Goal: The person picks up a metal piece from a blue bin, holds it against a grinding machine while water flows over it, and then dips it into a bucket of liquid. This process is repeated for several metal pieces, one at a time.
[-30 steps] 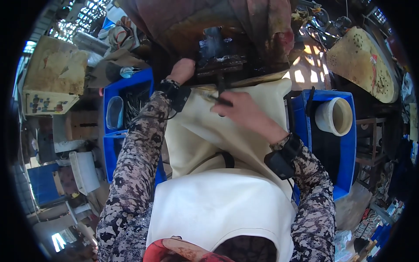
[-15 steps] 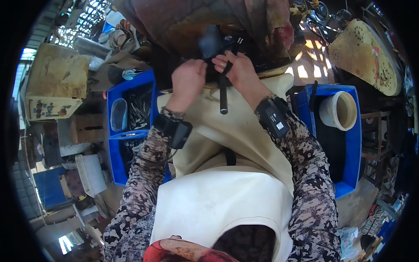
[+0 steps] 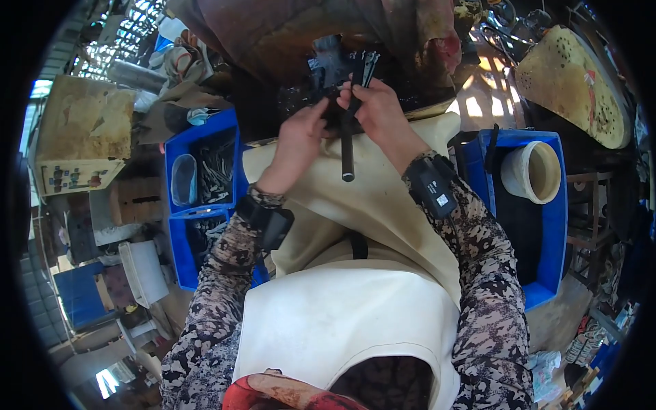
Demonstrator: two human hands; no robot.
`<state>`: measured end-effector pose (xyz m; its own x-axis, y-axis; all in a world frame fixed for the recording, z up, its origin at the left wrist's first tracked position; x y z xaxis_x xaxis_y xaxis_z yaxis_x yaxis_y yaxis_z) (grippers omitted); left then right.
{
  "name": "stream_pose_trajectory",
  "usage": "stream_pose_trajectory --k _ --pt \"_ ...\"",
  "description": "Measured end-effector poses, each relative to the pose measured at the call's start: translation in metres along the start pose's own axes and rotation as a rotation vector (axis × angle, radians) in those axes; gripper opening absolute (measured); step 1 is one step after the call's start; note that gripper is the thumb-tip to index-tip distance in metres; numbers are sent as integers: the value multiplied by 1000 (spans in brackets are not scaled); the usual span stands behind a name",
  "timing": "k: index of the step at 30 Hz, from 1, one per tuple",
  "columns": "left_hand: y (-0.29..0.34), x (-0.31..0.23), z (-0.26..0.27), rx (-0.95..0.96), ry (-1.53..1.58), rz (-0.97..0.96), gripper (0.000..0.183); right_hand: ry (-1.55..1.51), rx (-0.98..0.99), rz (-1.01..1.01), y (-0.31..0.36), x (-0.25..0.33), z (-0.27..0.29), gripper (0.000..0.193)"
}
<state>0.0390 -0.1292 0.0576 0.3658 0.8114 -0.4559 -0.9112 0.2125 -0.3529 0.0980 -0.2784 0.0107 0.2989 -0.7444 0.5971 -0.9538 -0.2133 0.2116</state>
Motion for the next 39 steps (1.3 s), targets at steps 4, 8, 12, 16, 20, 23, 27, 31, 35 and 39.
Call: stream_pose_trajectory --k 4,8,12,16,20,23,27,31,35,39 --pt "-3 47 3 135 537 505 53 216 -18 20 -5 21 20 24" --pt "-43 101 1 31 518 495 46 881 -22 247 -25 42 32 18" --pt "-63 139 -36 164 560 486 39 1667 -6 889 -15 59 29 16" --pt "-66 146 -62 234 451 394 34 1714 -66 917 -9 57 33 19" --pt "-61 142 -64 311 434 345 32 1799 -101 852 -11 52 29 20" --pt "-61 142 -58 310 470 321 34 1804 -109 853 -10 52 27 19" --pt "-65 138 -58 313 285 172 39 1844 -140 803 -11 50 26 19" --pt "-67 134 -62 331 170 87 42 1858 -147 791 -11 50 24 18" --pt "-67 136 -59 316 74 -26 43 1878 -154 745 -12 49 25 18" --pt "-66 139 -58 316 113 -32 43 1898 -167 716 -12 49 25 17"
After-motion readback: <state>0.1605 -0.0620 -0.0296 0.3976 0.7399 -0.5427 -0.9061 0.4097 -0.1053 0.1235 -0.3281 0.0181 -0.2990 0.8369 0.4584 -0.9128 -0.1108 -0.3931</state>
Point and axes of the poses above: each hand's wrist, its own y-axis away from the middle knuckle, its own z-axis out of the back of the hand, x = y × z, the point moved 4 cm from there along -y, towards the middle knuckle, and after that the axes turned 6 degrees about z, right-handed, at the moved point
